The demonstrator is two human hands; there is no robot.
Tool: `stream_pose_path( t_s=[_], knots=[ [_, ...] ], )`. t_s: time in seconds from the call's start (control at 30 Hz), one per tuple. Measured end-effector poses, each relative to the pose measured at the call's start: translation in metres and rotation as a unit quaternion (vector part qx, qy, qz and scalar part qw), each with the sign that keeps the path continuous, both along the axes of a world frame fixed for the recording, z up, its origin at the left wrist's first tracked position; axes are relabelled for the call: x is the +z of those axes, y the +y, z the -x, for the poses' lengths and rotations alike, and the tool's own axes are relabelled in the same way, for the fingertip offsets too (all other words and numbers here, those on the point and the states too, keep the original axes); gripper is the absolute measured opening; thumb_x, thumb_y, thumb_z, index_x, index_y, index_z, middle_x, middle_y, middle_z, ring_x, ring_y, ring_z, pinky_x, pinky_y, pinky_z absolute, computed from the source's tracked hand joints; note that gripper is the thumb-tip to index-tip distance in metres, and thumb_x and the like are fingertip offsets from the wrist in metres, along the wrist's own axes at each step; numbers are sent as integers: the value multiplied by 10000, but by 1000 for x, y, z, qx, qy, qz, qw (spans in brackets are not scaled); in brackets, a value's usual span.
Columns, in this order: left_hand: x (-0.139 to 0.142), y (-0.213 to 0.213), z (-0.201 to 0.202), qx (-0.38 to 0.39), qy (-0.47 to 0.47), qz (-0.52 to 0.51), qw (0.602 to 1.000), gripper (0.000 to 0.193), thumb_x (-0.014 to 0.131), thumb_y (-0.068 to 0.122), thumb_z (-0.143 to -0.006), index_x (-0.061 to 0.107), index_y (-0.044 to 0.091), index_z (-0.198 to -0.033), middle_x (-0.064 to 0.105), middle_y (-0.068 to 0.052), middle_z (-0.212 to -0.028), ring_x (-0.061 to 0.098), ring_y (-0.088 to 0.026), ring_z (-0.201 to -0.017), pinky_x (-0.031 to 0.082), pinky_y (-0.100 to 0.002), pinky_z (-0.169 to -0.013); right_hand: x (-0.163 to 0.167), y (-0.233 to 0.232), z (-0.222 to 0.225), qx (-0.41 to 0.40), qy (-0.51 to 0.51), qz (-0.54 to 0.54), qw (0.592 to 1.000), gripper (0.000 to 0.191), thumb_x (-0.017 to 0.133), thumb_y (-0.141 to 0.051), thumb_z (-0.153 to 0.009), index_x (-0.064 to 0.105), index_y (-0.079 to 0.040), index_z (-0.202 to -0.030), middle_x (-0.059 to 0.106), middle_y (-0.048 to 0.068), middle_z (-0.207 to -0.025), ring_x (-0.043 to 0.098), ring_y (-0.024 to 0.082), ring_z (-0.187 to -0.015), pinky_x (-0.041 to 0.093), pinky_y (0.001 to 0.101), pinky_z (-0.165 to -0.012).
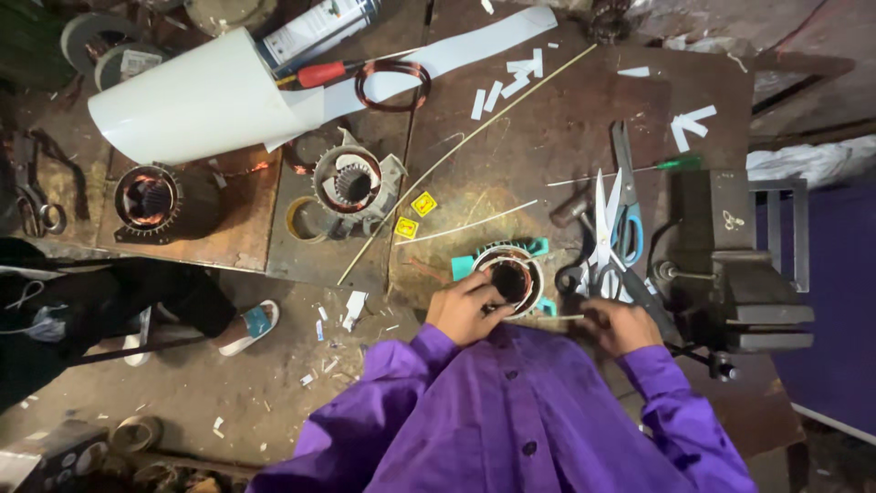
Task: The person winds copper wire around a stator core, using a wooden stick to press the wire into slots. They repeatedly insert the wire, adjust its position, and use the stick to compact the winding.
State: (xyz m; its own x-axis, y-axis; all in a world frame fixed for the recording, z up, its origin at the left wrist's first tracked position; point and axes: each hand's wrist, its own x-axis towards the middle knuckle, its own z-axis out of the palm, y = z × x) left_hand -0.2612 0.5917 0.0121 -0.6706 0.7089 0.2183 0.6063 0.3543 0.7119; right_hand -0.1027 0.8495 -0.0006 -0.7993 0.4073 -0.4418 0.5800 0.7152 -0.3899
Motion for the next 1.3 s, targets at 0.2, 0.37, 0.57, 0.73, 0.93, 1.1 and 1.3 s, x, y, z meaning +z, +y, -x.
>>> stream_pose_path(
  t_s=[0.2,0.37,0.57,0.73,0.93,1.1,1.3],
  knots=[
    [-14,9,-1,50,-88,93,990,218,832,338,-811,741,141,-798,713,-5,-988,713,-255,-824,544,-399,-660,31,-20,8,-138,380,137,904,306,684,-77,-963,683,-31,-1265,762,142,-1160,738,222,-1089,564,366,-952],
    [-12,-8,3,-7,7,-47,999,140,793,276,-858,791,171,-950,657,-29,-992,697,-258,-863,567,-394,-724,55,-44,49,-314,478,485,662,217,576,-19,-1022,629,30,-1227,707,227,-1178,724,288,-1031,588,395,-948],
    [4,4,-2,69,-109,83,988,123,813,279,-779,815,206,-878,702,-20,-832,703,-269,-772,556,-414,-679,49,-57,71,-310,457,505,663,352,601,3,-972,540,-103,-1302,755,225,-1100,634,188,-753,538,323,-736],
    [14,-12,12,58,-208,60,974,283,835,260,-763,780,157,-1020,718,-65,-760,706,-242,-686,555,-378,-627,59,-62,77,-179,319,363,857,169,698,-86,-983,731,26,-1106,717,133,-862,648,149,-754,525,303,-704],
    [-6,-64,11,198,-294,-65,933,217,802,180,-849,763,73,-1035,802,-78,-847,761,-119,-720,585,-278,-666,77,-82,90,99,318,46,942,176,808,-172,-803,777,-72,-944,712,103,-895,683,273,-804,537,354,-709],
    [-24,-81,8,234,-278,-71,929,180,807,121,-853,770,17,-996,801,-89,-859,762,-129,-741,574,-277,-673,72,-104,102,142,312,12,939,124,806,-162,-798,766,-78,-879,660,107,-840,628,341,-842,519,427,-761],
    [-31,-76,4,233,-339,-83,908,167,766,125,-875,759,29,-1011,798,-69,-850,764,-117,-723,573,-269,-656,70,-107,101,162,334,-53,927,160,793,-145,-723,695,-40,-793,632,132,-867,607,365,-887,510,464,-809]
  ],
)
